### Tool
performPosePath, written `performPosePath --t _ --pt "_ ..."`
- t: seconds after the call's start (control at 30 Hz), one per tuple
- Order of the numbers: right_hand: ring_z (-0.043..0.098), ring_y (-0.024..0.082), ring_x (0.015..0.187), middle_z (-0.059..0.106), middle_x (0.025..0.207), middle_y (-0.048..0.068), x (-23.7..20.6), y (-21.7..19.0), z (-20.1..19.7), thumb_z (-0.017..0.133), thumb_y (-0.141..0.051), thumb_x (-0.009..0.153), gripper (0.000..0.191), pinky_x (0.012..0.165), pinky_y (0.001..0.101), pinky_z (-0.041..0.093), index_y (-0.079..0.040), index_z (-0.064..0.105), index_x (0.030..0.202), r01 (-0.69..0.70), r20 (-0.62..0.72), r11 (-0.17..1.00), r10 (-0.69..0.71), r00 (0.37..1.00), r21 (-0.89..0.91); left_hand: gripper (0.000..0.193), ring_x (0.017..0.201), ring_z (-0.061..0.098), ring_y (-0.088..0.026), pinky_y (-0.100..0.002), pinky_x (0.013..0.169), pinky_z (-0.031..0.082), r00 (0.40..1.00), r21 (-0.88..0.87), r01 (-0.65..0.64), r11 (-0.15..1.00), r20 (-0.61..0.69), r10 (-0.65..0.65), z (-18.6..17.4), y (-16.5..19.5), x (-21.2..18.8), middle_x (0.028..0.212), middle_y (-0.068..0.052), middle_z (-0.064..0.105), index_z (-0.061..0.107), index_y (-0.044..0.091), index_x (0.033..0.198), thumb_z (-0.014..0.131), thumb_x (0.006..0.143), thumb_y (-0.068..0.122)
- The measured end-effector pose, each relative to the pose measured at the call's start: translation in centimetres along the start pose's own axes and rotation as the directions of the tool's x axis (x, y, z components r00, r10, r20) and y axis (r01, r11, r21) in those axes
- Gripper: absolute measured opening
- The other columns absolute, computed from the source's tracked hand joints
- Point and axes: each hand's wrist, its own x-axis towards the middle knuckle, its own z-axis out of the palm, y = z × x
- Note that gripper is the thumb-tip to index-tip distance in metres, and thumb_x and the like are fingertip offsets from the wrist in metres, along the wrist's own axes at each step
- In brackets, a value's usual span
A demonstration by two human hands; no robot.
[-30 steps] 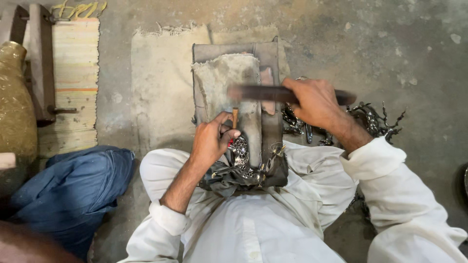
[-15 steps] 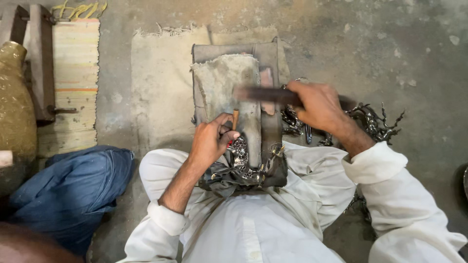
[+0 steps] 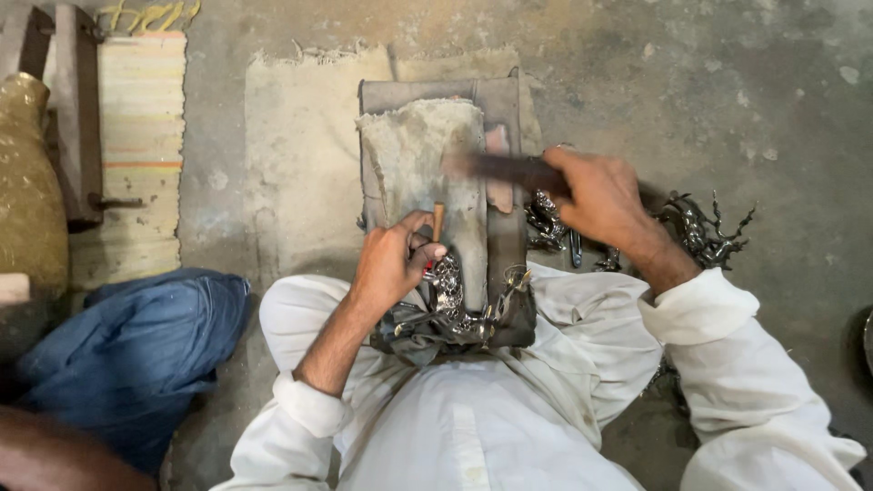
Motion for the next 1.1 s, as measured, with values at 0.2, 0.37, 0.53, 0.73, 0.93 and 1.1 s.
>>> performPosePath --t 0.2,0.37,0.53,0.73,0.93,1.1 --pt "0.069 0.041 0.088 0.073 0.087 0.015 -0.2 0.0 0.4 0.072 -0.011 0.078 0.035 0.073 0.0540 0.051 -0.013 0.065 0.112 0.095 0.225 0.988 -0.066 0.972 -0.123 0.030 0.067 0.076 -0.027 -0.038 0.060 0.054 1.000 -0.038 -0.003 0.999 -0.024 0.003 0.0 -0.1 -0.4 0.082 -0.013 0.079 0.065 0.006 0.113 0.080 0.089 0.018" --pt "0.069 0.042 0.086 0.073 0.087 0.017 -0.2 -0.5 0.3 0.076 -0.016 0.077 0.038 0.072 0.0538 0.050 -0.013 0.065 0.113 0.072 0.166 0.995 -0.060 0.984 -0.067 0.034 0.066 0.077 -0.020 -0.033 0.060 0.056 0.991 -0.163 -0.011 0.987 -0.135 -0.011 0.5 0.1 -0.4 0.080 -0.013 0.078 0.063 0.007 0.115 0.080 0.089 0.019" --pt "0.068 0.043 0.085 0.071 0.088 0.019 0.5 -1.2 -0.5 0.076 -0.018 0.085 0.031 0.070 0.0519 0.051 -0.009 0.064 0.111 -0.029 0.040 0.995 0.026 0.999 0.092 0.037 0.059 0.073 -0.020 -0.032 0.057 0.053 0.994 -0.093 0.016 0.996 -0.109 -0.026 0.5 0.0 -0.4 0.078 -0.013 0.077 0.062 0.006 0.119 0.080 0.089 0.020" --pt "0.069 0.043 0.086 0.073 0.088 0.018 0.8 -1.2 -1.2 0.075 -0.012 0.075 0.041 0.070 0.0532 0.050 -0.010 0.065 0.115 0.123 0.143 0.986 -0.106 0.984 -0.111 0.035 0.066 0.076 -0.015 -0.029 0.057 0.055 0.986 -0.183 -0.009 0.983 -0.166 -0.021 0.5 -0.2 -0.4 0.082 -0.011 0.079 0.064 0.006 0.118 0.080 0.090 0.018" --pt "0.068 0.041 0.080 0.071 0.085 0.020 -0.3 -0.4 -0.4 0.081 -0.025 0.079 0.038 0.067 0.0490 0.049 -0.007 0.065 0.110 -0.056 0.213 0.983 0.018 0.977 0.174 0.036 0.079 0.078 -0.019 -0.030 0.067 0.059 0.997 -0.264 -0.067 0.962 -0.053 0.055 -0.3 -0.1 0.7 0.087 -0.014 0.080 0.065 0.006 0.118 0.081 0.088 0.015" --pt "0.059 0.037 0.073 0.064 0.074 0.018 -2.6 -0.1 1.1 0.083 -0.032 0.079 0.042 0.062 0.0422 0.050 -0.007 0.064 0.107 -0.143 0.239 0.885 0.037 0.970 0.442 0.035 0.087 0.080 -0.028 -0.037 0.070 0.058 0.953 -0.119 -0.203 0.972 0.205 0.224 -0.9 0.8 2.1 0.090 -0.016 0.078 0.066 0.006 0.117 0.082 0.088 0.017"
